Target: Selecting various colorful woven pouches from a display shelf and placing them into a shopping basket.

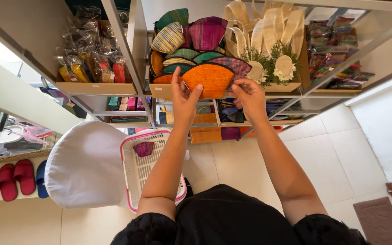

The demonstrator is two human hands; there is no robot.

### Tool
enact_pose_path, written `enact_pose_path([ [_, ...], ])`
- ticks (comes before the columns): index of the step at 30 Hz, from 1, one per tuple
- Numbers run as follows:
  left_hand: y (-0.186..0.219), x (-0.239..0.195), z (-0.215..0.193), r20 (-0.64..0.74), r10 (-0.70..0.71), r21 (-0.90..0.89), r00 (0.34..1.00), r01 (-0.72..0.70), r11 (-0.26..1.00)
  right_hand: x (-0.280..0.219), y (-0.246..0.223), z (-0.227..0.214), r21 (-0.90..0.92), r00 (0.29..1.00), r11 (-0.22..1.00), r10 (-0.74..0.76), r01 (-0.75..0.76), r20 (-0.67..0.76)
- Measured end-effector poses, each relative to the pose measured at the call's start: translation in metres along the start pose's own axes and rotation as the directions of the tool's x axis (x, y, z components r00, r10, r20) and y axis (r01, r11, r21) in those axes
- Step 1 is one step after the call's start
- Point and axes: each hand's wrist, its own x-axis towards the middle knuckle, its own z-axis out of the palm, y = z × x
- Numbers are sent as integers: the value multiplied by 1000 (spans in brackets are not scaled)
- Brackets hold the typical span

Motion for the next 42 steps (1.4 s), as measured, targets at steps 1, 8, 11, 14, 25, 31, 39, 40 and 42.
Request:
enact_pose_path([
  [1,3,-6,2,3,4,0,1000,-4,1000,-5,2,-4,2,1000,1000,-4,4,0],
  [8,27,-84,23,11,-8,-8,1000,8,1000,-70,-10,-23,60,997,998,7,-11,75],
  [11,26,-122,32,25,-60,-17,998,61,998,-108,-24,-38,80,995,996,18,-25,95],
  [14,16,-168,32,26,-105,10,994,105,994,-145,-7,-63,18,994,1000,18,-20,104],
  [25,-8,-272,-23,-147,-276,235,950,305,923,-244,24,-62,-129,969,976,197,-178,151],
  [31,1,-286,-51,-242,-379,374,893,446,813,-271,46,-50,-144,947,951,293,-274,130],
  [39,0,-293,-159,-195,-483,465,854,514,721,-302,114,9,-173,888,885,451,-432,89],
  [40,-3,-291,-180,-193,-490,467,850,519,716,-307,126,21,-171,887,883,454,-437,82],
  [42,-9,-284,-221,-202,-500,477,842,530,701,-316,150,46,-185,873,865,484,-466,66],
])
